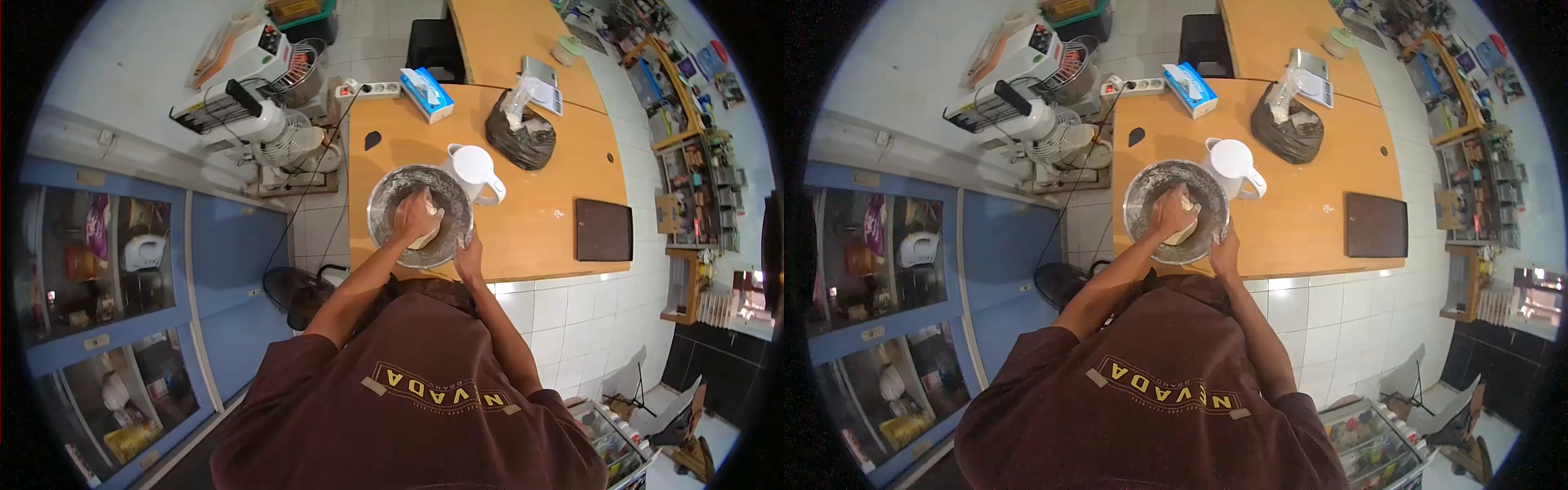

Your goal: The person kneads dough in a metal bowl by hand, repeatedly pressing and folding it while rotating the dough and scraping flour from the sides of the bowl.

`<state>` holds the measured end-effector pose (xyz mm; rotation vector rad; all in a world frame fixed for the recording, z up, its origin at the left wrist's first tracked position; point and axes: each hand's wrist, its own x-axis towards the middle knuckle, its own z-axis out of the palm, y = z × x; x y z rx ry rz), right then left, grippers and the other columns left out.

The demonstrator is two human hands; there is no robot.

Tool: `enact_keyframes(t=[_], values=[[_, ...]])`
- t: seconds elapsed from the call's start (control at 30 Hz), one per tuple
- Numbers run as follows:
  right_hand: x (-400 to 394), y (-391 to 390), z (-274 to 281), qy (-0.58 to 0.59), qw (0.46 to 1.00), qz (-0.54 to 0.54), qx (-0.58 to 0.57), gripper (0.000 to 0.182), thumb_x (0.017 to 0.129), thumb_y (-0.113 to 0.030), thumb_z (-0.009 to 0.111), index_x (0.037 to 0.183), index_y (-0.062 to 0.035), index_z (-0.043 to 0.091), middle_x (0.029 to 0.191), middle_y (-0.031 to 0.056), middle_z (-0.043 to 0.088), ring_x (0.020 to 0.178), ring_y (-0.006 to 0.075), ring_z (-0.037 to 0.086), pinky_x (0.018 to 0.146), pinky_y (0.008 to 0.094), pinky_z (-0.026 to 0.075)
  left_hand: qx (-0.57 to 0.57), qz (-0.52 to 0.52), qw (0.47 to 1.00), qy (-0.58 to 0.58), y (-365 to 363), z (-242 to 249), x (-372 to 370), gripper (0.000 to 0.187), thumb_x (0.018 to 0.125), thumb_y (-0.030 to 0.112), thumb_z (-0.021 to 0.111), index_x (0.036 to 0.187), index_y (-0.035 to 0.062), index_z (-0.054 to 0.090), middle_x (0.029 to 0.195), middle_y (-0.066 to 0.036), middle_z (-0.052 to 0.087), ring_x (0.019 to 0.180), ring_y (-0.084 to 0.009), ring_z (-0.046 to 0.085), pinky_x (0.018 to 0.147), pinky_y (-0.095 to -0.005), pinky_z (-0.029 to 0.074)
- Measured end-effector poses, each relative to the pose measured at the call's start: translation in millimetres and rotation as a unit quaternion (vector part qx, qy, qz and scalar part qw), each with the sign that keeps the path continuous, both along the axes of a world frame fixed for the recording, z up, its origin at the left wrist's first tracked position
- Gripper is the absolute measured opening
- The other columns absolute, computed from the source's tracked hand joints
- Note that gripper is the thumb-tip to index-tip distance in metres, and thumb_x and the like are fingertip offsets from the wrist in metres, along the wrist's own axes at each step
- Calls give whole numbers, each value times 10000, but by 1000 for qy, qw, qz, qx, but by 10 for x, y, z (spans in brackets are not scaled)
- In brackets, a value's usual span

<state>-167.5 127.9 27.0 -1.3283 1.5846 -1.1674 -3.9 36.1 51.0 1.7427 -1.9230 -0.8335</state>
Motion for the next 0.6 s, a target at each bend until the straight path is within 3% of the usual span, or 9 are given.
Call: enact_keyframes(t=[0.07,0.2,0.27,0.37,0.5,0.6], values=[[25,-40,82,-26,999,-10,17,496,935,10,573,1425,11,491,1180,248,706,1134,367,688,951,416,520,-90,45,992,78,23,-245,82,432,792,271,806,1150,70,674,1008,-184,658,992,-411,639,882,-502,518],[27,-103,-9,-51,997,-35,49,480,938,-9,592,1410,7,507,1201,250,698,1138,373,683,961,425,516,-152,97,977,110,169,54,125,421,792,245,822,1149,59,701,1078,-189,623,1058,-403,596,918,-513,496],[34,-176,66,-87,995,-31,34,487,940,-15,598,1417,6,504,1226,245,695,1155,367,677,976,428,511,-127,29,990,50,169,184,180,431,795,257,827,1164,64,716,1112,-201,611,1088,-405,583,935,-519,486],[-19,-206,69,-62,994,-5,89,529,985,9,546,1502,18,434,1322,182,654,1220,251,620,1036,373,477,-132,-85,987,-26,154,356,244,461,817,306,815,1205,75,724,1150,-206,613,1126,-404,578,969,-514,477],[-23,-204,40,-88,993,-7,77,540,979,12,545,1506,19,429,1306,184,655,1205,250,621,1037,371,476,-166,-169,962,-134,187,200,259,501,849,411,775,1223,82,723,1221,-199,635,1192,-402,573,1012,-505,473],[-35,-209,-26,-81,995,1,65,552,971,23,541,1509,27,420,1301,183,654,1199,249,621,1041,367,473,-212,-185,950,-131,141,83,212,520,866,455,741,1233,86,723,1268,-175,653,1221,-393,578,1035,-527,463]])
